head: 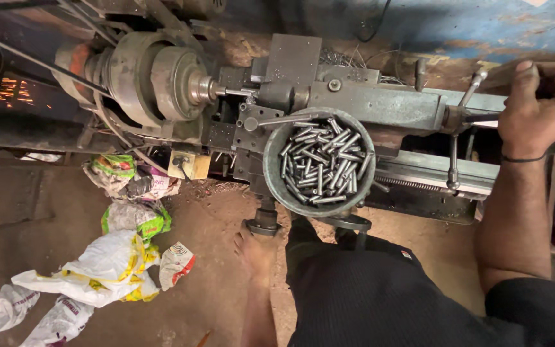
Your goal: The person operates a lathe to machine small metal pin parts. They load a blank into the chuck, engage the spinning lathe, turn the handwheels to feed the cutting tool, then remove the finished part and drop it into a bowl filled with similar machined pins, repeating the cycle.
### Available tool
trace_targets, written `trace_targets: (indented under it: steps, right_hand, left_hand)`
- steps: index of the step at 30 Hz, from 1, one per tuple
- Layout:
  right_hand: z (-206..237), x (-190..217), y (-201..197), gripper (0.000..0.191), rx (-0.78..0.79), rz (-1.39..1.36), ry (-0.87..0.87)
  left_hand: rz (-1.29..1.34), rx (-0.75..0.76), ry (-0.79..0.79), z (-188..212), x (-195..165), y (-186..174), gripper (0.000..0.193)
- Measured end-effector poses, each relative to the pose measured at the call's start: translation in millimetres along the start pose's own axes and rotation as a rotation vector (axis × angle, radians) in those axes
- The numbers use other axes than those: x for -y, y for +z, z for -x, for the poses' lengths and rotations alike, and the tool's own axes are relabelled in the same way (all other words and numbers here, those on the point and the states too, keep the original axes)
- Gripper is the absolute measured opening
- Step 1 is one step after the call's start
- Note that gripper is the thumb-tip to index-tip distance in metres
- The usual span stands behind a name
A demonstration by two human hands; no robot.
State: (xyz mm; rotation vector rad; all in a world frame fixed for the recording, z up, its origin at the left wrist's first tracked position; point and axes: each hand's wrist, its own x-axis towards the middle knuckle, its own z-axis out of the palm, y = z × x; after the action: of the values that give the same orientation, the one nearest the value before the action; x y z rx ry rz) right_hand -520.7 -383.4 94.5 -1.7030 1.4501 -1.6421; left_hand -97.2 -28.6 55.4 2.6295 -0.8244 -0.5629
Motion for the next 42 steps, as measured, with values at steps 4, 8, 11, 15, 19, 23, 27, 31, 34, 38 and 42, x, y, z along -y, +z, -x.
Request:
trace_targets:
  steps: [4,8,11,15,19,23,27,31,34,38,42]
  right_hand:
    - [0,6,0,0.006,0.030,0.039,-0.101]
    - [-3,24,4,0.009,0.037,-0.029,0.025]
    - [-5,40,5,0.022,0.043,-0.190,0.082]
    - [13,51,-4,0.053,0.068,-0.409,-0.042]
    - [78,37,-6,0.050,0.167,-0.118,0.123]
    - [137,-2,4,0.046,0.378,0.623,0.201]
    - [125,-38,27,0.027,0.313,0.397,0.047]
    - [18,-68,58,0.032,0.347,0.650,-0.304]
    - [-52,-69,59,0.045,-0.196,-0.861,0.355]
    - [-50,-60,28,0.040,-0.020,-0.124,-0.142]
    - [-16,-25,25,0.028,0.287,-0.138,-0.069]
  left_hand:
    - [-0.178,-0.085,0.002,8,3,4,0.109]
    - [0.022,-0.112,0.105,-1,37,32,0.102]
    - [0.745,-0.028,-0.108,-19,54,71,0.093]
    - [1.326,0.124,-0.415,-6,76,86,0.083]
    - [0.722,-0.260,-0.188,-25,85,73,0.075]
    - [0.897,-0.275,-0.031,-52,68,79,0.071]
    - [0.882,-0.167,-0.209,-50,50,70,0.063]
    - [0.654,-0.495,0.342,-53,10,5,0.037]
    - [0.157,-0.573,0.776,-49,-37,-50,0.016]
    - [0.122,-0.366,0.926,-45,-124,-87,0.026]
    - [-0.179,-0.264,0.922,-51,-182,-95,0.020]
